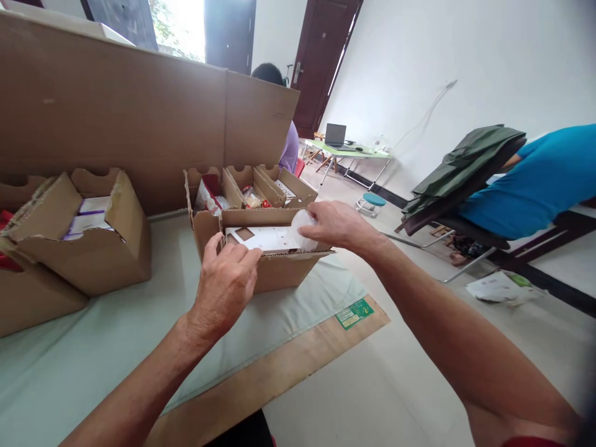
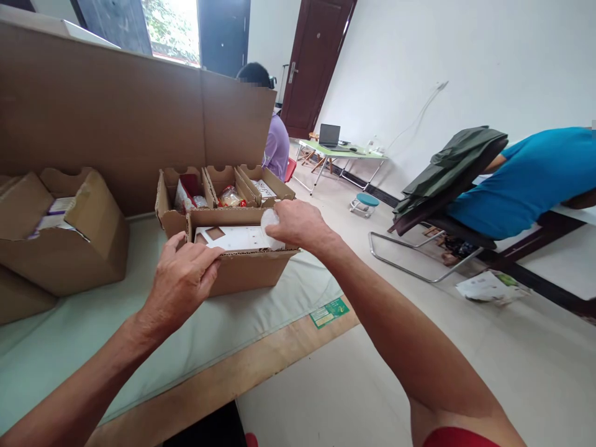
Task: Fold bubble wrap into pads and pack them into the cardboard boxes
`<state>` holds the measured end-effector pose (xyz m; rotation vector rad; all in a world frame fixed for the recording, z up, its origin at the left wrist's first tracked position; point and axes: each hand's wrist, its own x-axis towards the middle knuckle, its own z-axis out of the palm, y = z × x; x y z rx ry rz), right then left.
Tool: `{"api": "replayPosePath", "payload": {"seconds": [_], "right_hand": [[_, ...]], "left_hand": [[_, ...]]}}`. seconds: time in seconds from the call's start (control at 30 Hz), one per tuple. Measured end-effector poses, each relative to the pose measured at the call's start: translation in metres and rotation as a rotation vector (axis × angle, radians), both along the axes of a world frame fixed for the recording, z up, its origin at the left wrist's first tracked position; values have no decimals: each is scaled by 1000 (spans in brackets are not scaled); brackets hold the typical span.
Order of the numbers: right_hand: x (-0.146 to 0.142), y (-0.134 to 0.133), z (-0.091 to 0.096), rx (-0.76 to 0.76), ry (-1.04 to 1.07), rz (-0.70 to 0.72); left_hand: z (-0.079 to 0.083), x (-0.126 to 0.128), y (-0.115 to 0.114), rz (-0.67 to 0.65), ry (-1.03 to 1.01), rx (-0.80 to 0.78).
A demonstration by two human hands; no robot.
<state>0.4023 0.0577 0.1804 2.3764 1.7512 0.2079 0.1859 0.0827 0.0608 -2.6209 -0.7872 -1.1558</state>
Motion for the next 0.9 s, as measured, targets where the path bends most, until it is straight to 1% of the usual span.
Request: {"api": "replayPosePath", "payload": {"seconds": [0.1,0.2,0.23,0.3,0.4,0.5,0.57,0.67,0.77,0.83,0.9], "right_hand": [[11,7,6,-81,49,-70],[21,4,10,-155,128,-123],[22,3,10,-167,103,-139],[20,1,5,-171,-17,-147],[11,2,-10,-170,-166,-83],[5,7,-24,-197,-219,24],[5,12,-28,-241,-221,96],[7,19,-28,-304,-198,151],[10,20,-23,-311,-196,160],[14,14,-19,-284,-184,172],[21,5,-16,-226,-135,192]], "left_hand": [[-1,1,0,1,3,-19],[-1,1,0,11,18,-22],[-1,2,0,15,23,-22],[0,2,-1,23,24,-22],[0,2,-2,34,18,-24],[1,2,-3,36,32,-30],[1,3,-3,36,41,-40],[3,4,-3,42,39,-67],[3,5,-3,44,15,-92],[1,3,-5,31,-37,-83],[-4,0,-8,21,-126,-60]]}}
